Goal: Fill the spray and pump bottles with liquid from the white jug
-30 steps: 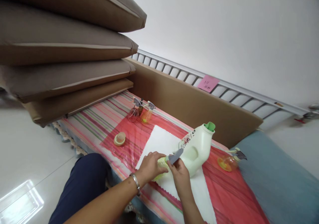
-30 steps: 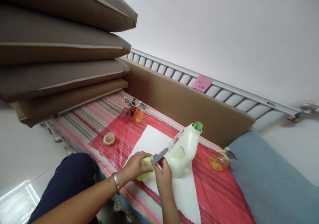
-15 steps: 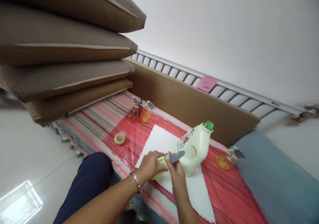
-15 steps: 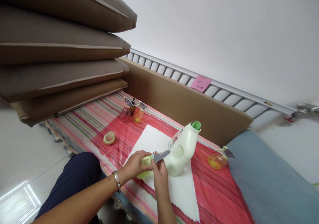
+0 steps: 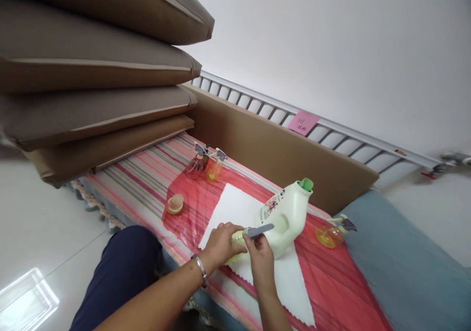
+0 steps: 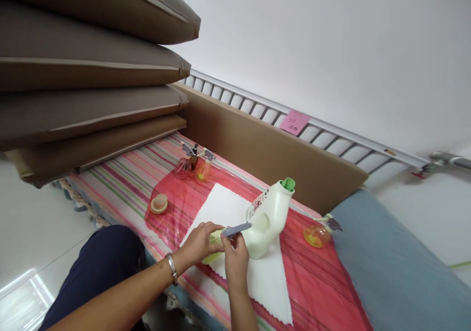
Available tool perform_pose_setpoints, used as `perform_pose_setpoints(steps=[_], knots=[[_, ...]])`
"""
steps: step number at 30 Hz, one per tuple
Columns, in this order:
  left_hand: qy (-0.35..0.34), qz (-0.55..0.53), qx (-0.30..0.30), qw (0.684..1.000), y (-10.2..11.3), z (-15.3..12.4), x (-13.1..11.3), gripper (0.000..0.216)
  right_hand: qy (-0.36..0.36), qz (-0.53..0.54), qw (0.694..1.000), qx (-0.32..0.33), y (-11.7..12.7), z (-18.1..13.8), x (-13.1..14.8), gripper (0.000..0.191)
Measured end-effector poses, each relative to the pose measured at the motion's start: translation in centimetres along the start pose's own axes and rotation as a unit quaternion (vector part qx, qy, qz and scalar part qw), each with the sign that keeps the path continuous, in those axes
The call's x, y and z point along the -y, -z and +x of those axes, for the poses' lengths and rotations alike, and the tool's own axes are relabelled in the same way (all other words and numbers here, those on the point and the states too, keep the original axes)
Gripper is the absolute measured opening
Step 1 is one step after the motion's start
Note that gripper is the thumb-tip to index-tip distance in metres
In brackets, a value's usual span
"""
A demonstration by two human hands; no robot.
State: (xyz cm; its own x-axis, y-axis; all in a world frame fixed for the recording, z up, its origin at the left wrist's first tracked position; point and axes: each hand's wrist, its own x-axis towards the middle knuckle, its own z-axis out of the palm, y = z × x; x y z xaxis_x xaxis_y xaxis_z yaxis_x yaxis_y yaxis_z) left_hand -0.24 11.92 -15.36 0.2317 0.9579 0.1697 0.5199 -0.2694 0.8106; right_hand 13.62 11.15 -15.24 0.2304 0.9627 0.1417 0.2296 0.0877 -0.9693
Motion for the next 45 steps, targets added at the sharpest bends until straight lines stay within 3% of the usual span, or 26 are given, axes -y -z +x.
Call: perform_pose_setpoints(steps=[3, 7, 12, 17, 21, 30, 45], knots=[[-0.006, 0.013, 0.003, 1.000, 0.1, 0.0, 0.0, 0.053, 0.004, -0.004, 1.000, -0.010, -0.3, 0.0, -0.2, 0.045], [-0.028, 0.054, 0.013, 0.998, 0.3, -0.2, -0.1, 0.076, 0.016, -0.010, 1.000, -0.006, -0.9, 0.1, -0.1, 0.044], [-0.067, 0.090, 0.015, 0.994, 0.2, -0.2, 0.5, 0.059, 0.027, -0.014, 1.000, -0.009, -1.6, 0.3, 0.2, 0.042], [-0.061, 0.077, 0.016, 0.995, 0.1, 0.0, 0.6, 0.050, 0.034, 0.003, 0.999, 0.001, -1.7, 0.2, 0.4, 0.036], [-0.063, 0.068, 0.009, 0.996, 0.2, 0.0, 0.3, 0.046, 0.048, 0.035, 0.998, 0.022, -1.1, -0.4, 0.4, 0.043], [-0.060, 0.084, 0.008, 0.995, -0.1, 0.2, 0.5, 0.056, 0.048, 0.040, 0.998, 0.001, -1.2, -0.2, 0.8, 0.031], [-0.091, 0.098, 0.004, 0.991, -0.5, 0.3, 0.8, 0.058, 0.054, 0.053, 0.997, 0.016, -1.4, -0.2, 0.2, 0.037]])
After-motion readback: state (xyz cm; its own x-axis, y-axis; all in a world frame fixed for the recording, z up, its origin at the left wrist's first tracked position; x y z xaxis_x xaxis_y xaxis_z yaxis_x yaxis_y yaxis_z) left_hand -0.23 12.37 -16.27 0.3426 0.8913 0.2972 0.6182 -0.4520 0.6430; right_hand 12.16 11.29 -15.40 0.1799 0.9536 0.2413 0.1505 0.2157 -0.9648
